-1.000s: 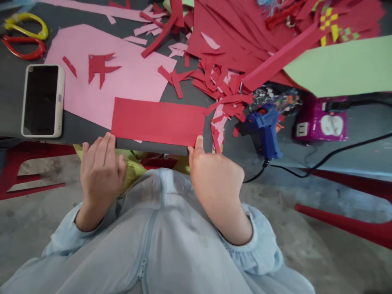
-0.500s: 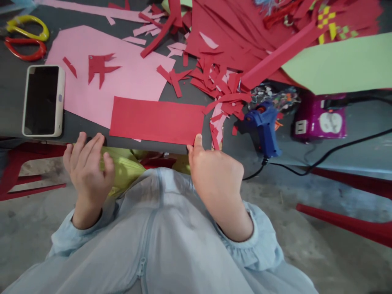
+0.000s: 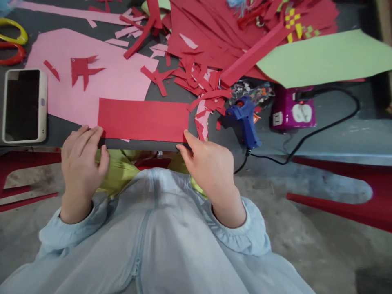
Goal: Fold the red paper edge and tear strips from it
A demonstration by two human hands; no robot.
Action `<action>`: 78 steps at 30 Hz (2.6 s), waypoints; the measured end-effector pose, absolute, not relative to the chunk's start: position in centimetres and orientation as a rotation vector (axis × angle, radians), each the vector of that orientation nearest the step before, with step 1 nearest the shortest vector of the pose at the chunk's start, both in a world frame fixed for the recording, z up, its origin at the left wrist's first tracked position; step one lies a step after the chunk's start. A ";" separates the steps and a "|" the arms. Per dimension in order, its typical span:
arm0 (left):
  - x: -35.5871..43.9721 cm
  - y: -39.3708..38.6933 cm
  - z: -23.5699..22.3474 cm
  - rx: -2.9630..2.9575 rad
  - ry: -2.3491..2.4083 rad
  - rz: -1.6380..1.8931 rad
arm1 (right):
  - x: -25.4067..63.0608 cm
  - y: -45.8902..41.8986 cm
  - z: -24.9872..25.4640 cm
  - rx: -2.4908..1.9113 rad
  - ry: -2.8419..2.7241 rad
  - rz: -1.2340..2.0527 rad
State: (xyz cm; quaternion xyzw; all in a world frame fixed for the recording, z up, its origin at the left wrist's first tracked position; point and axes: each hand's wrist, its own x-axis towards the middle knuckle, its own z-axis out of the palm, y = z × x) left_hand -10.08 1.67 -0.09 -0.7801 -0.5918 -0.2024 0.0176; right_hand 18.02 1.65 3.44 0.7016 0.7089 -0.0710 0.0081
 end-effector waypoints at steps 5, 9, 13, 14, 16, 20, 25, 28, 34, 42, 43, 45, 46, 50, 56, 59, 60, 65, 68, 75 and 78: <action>-10.1 2.3 0.4 -2.490 -1.812 -0.577 | 18.6 1.6 3.0 2.308 2.294 -0.267; -10.4 2.1 0.5 -2.471 -1.813 -0.563 | 18.8 1.6 2.8 2.320 2.361 -0.322; -10.6 1.9 0.5 -2.499 -1.865 -0.587 | 19.0 1.7 2.7 2.313 2.426 -0.364; -10.7 1.9 0.5 -2.514 -1.859 -0.589 | 19.0 1.6 2.6 2.311 2.440 -0.364; -10.8 1.9 0.6 -2.547 -1.818 -0.579 | 19.2 1.6 2.3 2.306 2.474 -0.340; -10.9 1.9 0.7 -2.584 -1.659 -0.568 | 19.5 1.5 1.4 2.344 2.571 -0.259; -11.0 1.9 0.3 -2.553 -1.603 -0.584 | 19.7 1.4 0.9 2.378 2.622 -0.279; -11.1 1.8 0.1 -2.542 -1.584 -0.583 | 19.7 1.4 0.9 2.384 2.644 -0.310; -11.2 1.6 0.0 -2.558 -1.576 -0.613 | 19.7 1.4 0.4 2.450 2.630 -0.347; -10.9 1.5 0.1 -2.518 -1.491 -0.631 | 18.7 1.1 1.1 2.341 2.715 -0.206; -10.8 1.4 0.0 -2.501 -1.461 -0.642 | 18.3 1.2 1.3 2.275 2.774 -0.178; -10.6 1.3 -0.1 -2.472 -1.415 -0.663 | 17.4 1.3 1.5 2.153 2.882 -0.153; -10.6 1.2 -0.2 -2.465 -1.404 -0.668 | 16.9 1.5 1.5 2.111 2.917 -0.160; -10.3 1.2 -0.5 -2.431 -1.414 -0.683 | 15.4 2.2 1.3 2.009 2.965 -0.273; -9.6 1.6 -0.7 -2.355 -1.409 -0.771 | 14.8 3.4 0.8 1.995 3.012 -0.371; -9.4 1.3 -0.9 -2.350 -1.432 -0.776 | 15.0 3.6 0.7 1.951 3.104 -0.356; -9.4 1.1 -1.0 -2.361 -1.456 -0.766 | 15.1 3.6 0.6 1.929 3.137 -0.312; -9.7 -0.4 -1.0 -2.492 -1.550 -0.679 | 16.0 2.5 0.2 1.718 3.268 -0.037; -10.1 -0.9 -0.7 -2.547 -1.543 -0.591 | 16.4 1.4 0.1 1.724 3.205 -0.044; -11.2 -1.0 -0.4 -2.606 -1.570 -0.491 | 16.9 -0.5 0.1 1.907 3.040 -0.028; -11.4 -1.2 -0.3 -2.599 -1.634 -0.471 | 17.1 -1.1 0.1 1.982 2.959 -0.018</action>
